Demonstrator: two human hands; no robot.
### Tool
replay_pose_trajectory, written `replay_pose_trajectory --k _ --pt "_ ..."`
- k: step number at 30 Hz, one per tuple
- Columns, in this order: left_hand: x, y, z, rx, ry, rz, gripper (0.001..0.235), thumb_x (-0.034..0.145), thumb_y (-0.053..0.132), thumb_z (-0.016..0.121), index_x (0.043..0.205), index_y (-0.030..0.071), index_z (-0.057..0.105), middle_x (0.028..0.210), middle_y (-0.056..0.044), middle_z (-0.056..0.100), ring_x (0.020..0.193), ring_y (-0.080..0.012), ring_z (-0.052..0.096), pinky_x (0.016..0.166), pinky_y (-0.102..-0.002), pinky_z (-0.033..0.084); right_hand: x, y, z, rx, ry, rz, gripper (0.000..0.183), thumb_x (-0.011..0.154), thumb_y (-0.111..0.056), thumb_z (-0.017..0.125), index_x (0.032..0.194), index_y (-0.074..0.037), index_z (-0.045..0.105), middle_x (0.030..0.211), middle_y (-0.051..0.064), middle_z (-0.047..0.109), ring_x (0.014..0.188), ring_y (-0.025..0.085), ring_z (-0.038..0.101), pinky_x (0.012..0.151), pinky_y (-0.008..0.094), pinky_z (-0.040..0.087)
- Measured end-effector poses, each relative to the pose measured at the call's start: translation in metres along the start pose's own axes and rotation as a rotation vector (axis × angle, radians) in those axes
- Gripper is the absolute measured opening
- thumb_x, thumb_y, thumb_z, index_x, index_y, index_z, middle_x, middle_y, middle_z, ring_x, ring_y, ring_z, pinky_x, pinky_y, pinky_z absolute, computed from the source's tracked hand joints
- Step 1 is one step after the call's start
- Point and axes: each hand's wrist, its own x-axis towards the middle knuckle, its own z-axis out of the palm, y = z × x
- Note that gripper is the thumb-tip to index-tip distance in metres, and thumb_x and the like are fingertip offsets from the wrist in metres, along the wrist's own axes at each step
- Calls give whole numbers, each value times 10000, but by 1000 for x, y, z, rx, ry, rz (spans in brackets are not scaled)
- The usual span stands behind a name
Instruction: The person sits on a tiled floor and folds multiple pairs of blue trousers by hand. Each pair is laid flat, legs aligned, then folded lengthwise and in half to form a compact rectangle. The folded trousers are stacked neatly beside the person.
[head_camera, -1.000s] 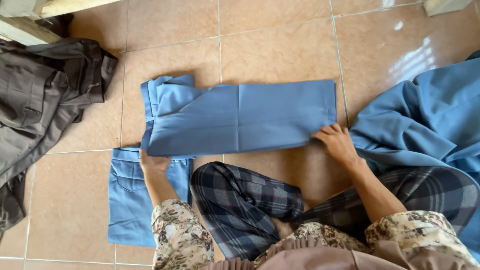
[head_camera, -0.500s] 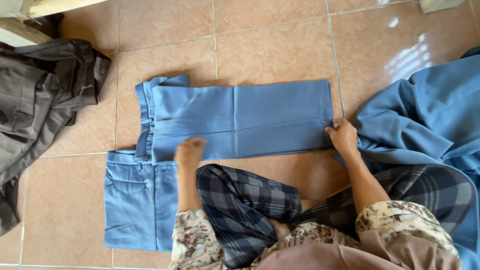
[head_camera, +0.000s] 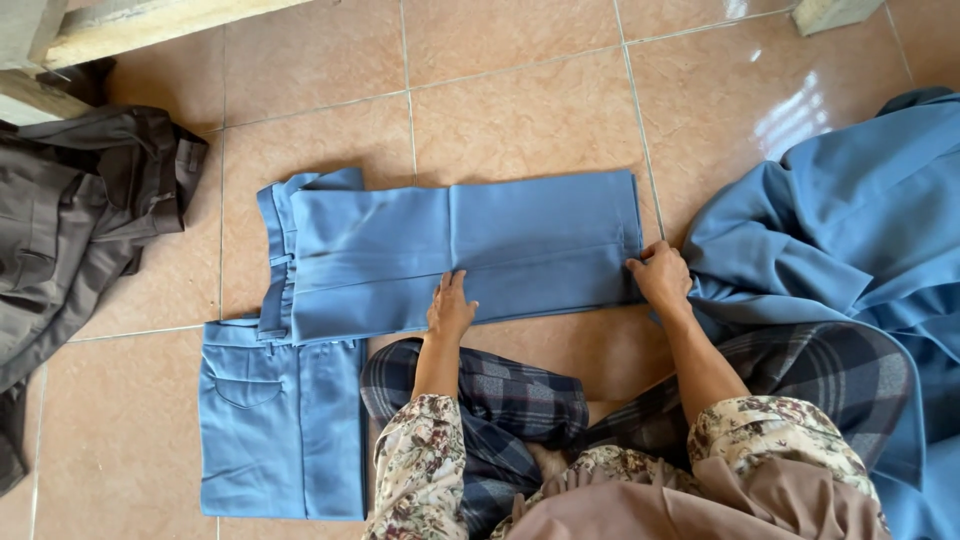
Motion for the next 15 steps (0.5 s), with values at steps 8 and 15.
replay_pose_trajectory --k 8,15 --pt "1 3 -2 -41 38 -14 746 871 208 769 1528 117 426 1530 -182 427 1376 -421 483 1107 -530 476 -13 -3 3 -92 -1 -35 278 937 -325 752 1108 -137 639 1124 144 637 1107 411 640 943 612 465" --pt "2 -2 4 -77 70 23 754 863 160 785 1517 40 429 1522 -221 421 1413 -426 449 1206 -501 352 -30 -25 -18 -80 -71 3 396 879 -348 806 1113 -72 644 1199 215 623 1179 455 611 978 681 410"
